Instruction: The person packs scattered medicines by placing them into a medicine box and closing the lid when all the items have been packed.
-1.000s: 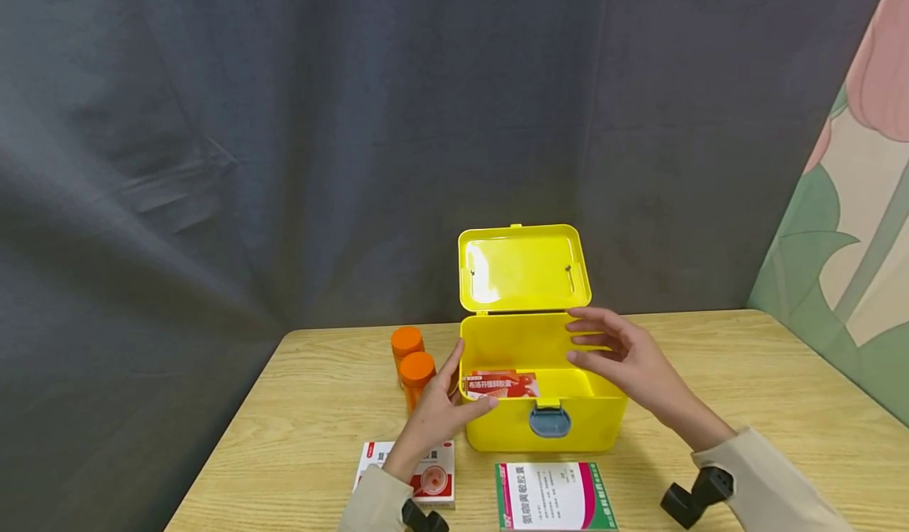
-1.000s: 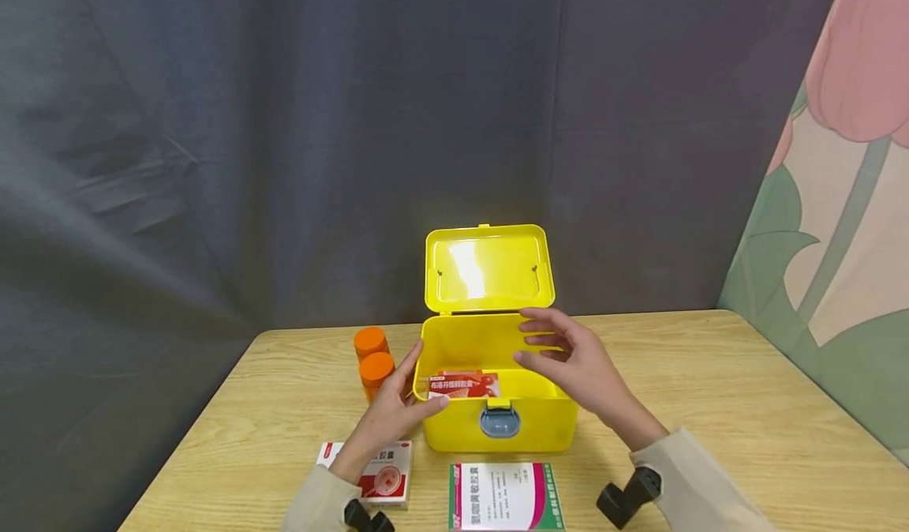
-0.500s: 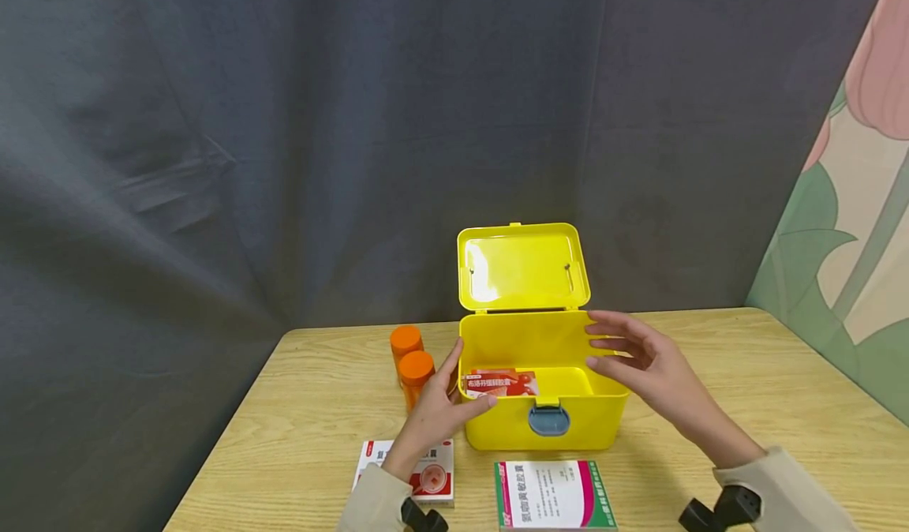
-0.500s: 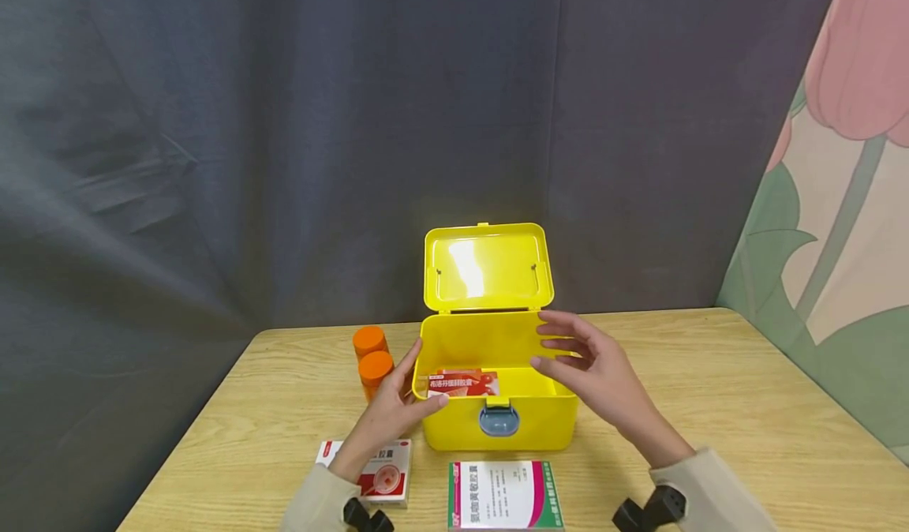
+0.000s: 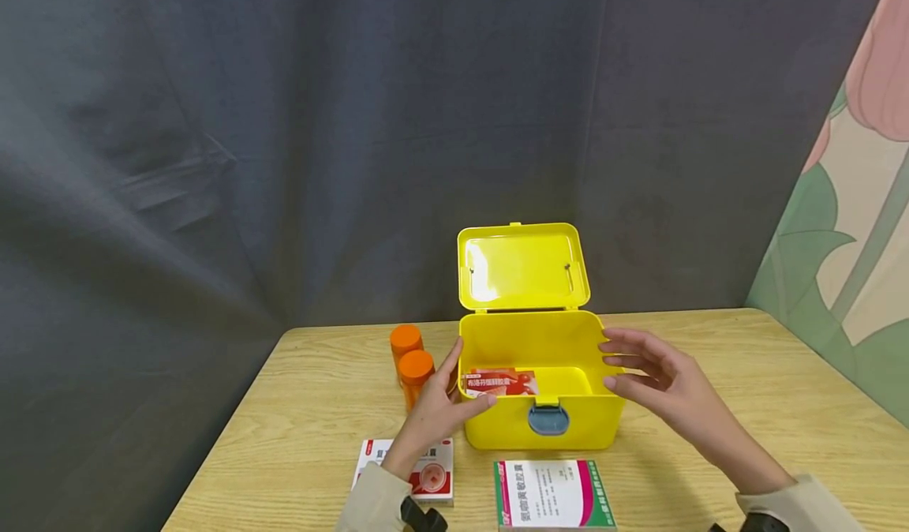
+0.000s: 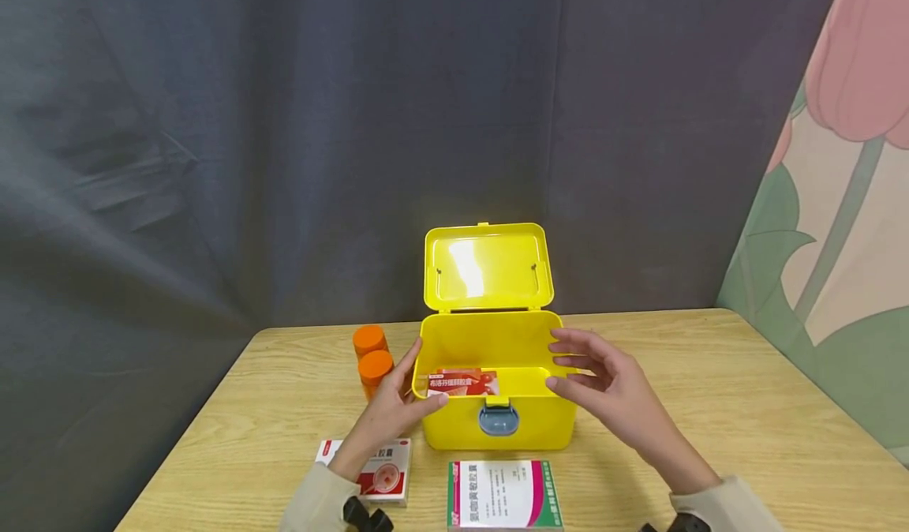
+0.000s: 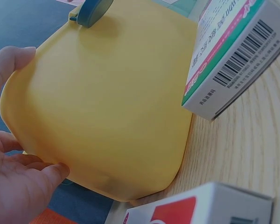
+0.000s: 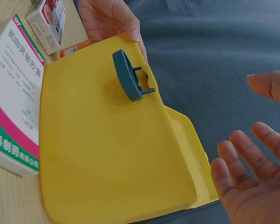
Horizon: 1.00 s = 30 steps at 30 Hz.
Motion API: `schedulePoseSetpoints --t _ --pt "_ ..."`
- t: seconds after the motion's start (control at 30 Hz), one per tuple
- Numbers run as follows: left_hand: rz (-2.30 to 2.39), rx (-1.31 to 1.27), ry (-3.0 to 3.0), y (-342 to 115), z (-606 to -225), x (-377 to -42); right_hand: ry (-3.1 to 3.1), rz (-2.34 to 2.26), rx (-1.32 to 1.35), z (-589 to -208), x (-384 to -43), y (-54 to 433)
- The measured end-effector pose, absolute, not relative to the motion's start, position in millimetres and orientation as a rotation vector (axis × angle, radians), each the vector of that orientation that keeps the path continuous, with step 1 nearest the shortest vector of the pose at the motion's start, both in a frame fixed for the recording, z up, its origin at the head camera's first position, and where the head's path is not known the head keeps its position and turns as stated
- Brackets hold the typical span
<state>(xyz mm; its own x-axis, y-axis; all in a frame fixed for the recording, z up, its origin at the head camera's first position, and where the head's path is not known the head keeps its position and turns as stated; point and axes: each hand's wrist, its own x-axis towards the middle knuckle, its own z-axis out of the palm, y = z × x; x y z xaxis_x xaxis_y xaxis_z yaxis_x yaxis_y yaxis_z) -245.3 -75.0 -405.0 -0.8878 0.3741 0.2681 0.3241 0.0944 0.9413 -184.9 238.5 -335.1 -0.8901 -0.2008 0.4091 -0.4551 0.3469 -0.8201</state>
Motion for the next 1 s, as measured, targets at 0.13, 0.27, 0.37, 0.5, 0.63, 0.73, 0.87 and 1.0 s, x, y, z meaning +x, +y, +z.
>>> schedulePoseSetpoints --t 0.13,0.27,0.37,0.5,0.63,0.73,0.87,1.0 --pt "1.954 0.724 2.296 -75 -404 -245 -2.338 1.61 0.642 -340 -182 241" --pt "1.947 0.713 2.307 -75 -404 -245 -2.288 1.639 0.695 -346 -179 244" --pt "1.953 0.716 2.3 -75 -405 -246 -2.271 1.648 0.723 -350 -177 247" --pt "1.962 0.726 2.281 -75 -405 -246 -2.281 1.675 0.757 -357 -172 252" --pt "1.967 0.736 2.271 -75 -406 -248 -2.338 1.739 0.731 -364 -170 255" --pt "1.967 0.738 2.269 -75 -407 -249 -2.373 1.778 0.704 -369 -168 256" --pt "1.968 0.726 2.271 -75 -407 -248 -2.397 1.802 0.685 -372 -164 258" --pt "1.968 0.715 2.278 -75 -407 -248 -2.432 1.843 0.633 -375 -163 260"
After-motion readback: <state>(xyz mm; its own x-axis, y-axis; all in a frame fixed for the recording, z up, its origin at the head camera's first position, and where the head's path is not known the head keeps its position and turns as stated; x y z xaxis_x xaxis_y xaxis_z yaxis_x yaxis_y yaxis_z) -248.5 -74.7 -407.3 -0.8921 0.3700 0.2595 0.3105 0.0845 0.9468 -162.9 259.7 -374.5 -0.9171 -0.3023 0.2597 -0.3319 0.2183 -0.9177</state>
